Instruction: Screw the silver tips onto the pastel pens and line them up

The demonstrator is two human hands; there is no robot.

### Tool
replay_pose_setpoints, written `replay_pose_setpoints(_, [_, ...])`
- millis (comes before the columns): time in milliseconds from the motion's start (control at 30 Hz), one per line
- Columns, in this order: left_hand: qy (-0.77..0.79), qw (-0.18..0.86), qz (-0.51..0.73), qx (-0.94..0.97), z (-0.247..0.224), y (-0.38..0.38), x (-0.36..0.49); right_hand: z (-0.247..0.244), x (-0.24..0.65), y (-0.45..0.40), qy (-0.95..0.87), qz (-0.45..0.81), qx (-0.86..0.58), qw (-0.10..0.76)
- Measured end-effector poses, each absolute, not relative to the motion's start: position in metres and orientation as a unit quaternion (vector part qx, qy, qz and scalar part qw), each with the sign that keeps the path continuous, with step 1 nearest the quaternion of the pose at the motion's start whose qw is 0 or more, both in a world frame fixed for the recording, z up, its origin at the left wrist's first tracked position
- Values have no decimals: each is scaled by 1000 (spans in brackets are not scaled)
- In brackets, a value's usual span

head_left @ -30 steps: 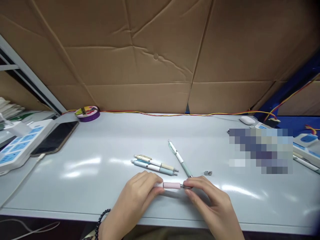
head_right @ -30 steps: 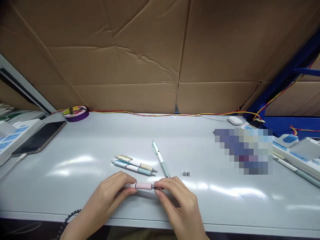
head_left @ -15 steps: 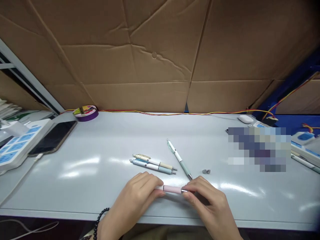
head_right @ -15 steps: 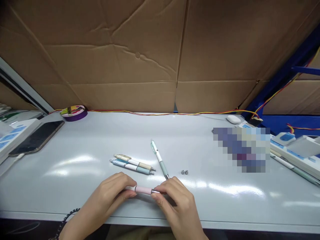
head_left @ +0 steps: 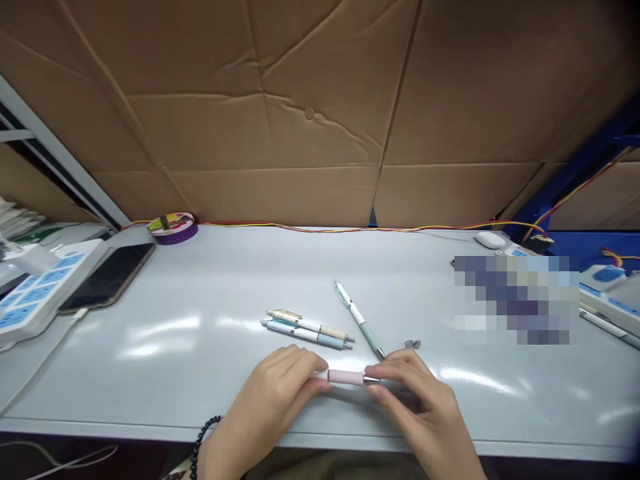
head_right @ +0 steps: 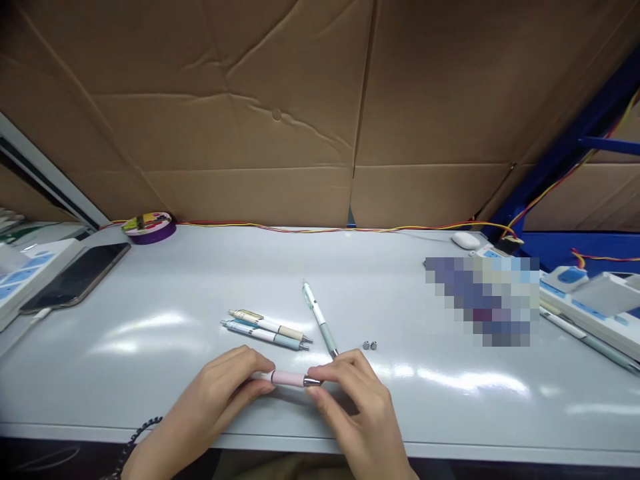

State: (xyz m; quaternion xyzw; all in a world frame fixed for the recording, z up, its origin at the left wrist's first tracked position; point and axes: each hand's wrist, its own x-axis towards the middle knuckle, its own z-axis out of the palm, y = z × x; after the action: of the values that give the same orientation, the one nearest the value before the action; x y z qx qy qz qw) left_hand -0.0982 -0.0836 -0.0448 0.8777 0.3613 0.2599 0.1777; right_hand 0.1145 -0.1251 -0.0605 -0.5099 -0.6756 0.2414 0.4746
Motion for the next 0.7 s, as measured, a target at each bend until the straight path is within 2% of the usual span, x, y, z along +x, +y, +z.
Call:
replay_pose_setpoints(133, [353,174,256,883,-43,-83,-97,-59,113,-125,-680,245,-525,449])
replay_pose_setpoints(333, [369,191,257,873,-45,-83,-98,-60,114,-124,-677,215,-522,472])
replay_pose_setpoints(700, [366,191,257,874,-46,-84,-99,-60,114,-124,-686,206,-544,437])
